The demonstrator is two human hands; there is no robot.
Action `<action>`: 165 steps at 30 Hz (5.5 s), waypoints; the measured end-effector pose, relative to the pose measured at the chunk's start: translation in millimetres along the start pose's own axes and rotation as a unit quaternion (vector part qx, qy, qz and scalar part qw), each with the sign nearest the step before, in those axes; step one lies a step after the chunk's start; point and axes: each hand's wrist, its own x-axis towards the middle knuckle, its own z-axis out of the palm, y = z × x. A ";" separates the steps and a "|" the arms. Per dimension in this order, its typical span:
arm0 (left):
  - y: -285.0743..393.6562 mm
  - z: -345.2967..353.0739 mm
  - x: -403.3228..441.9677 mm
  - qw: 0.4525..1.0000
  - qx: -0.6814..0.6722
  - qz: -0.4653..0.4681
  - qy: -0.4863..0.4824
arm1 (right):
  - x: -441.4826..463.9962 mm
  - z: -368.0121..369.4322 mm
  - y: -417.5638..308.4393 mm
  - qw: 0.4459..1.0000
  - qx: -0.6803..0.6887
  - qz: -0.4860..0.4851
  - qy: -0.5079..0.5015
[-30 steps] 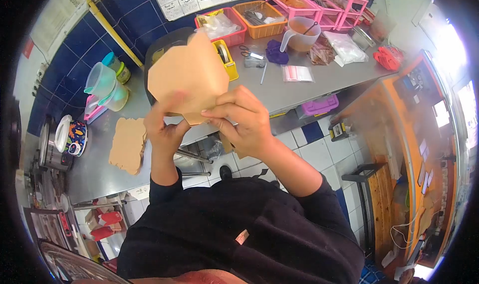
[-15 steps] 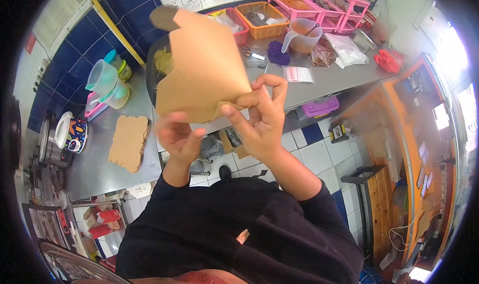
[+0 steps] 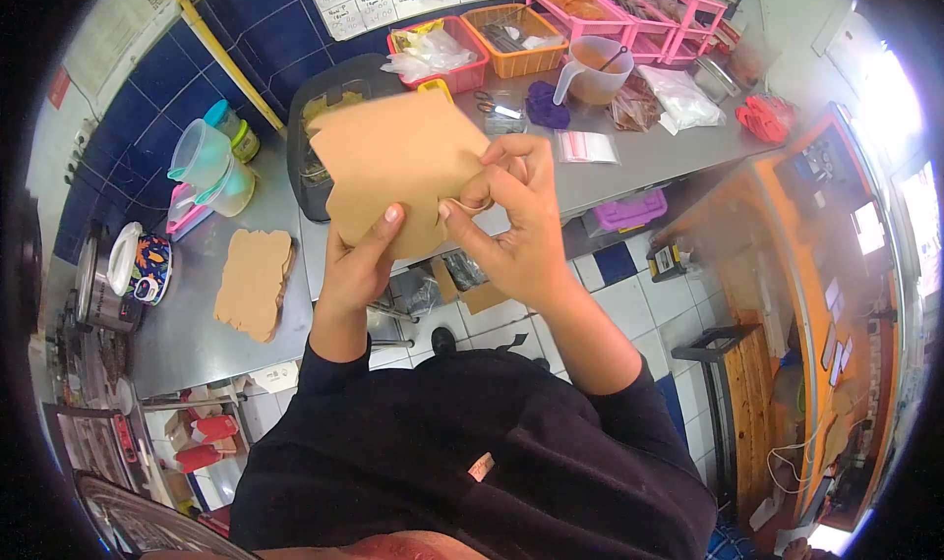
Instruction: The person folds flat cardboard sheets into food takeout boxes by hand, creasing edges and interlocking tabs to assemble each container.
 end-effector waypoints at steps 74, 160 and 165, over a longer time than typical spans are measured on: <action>-2.5 -22.3 2.2 0.973 -0.104 -0.174 -0.112 | -2.1 -7.6 -17.3 0.998 0.068 0.012 0.007; -25.1 23.6 7.4 0.978 0.137 0.149 0.046 | -32.2 30.6 17.0 0.928 0.157 0.173 0.290; -13.2 -3.2 8.3 0.944 0.281 0.152 0.081 | 4.1 28.3 9.5 0.947 0.081 -0.007 0.310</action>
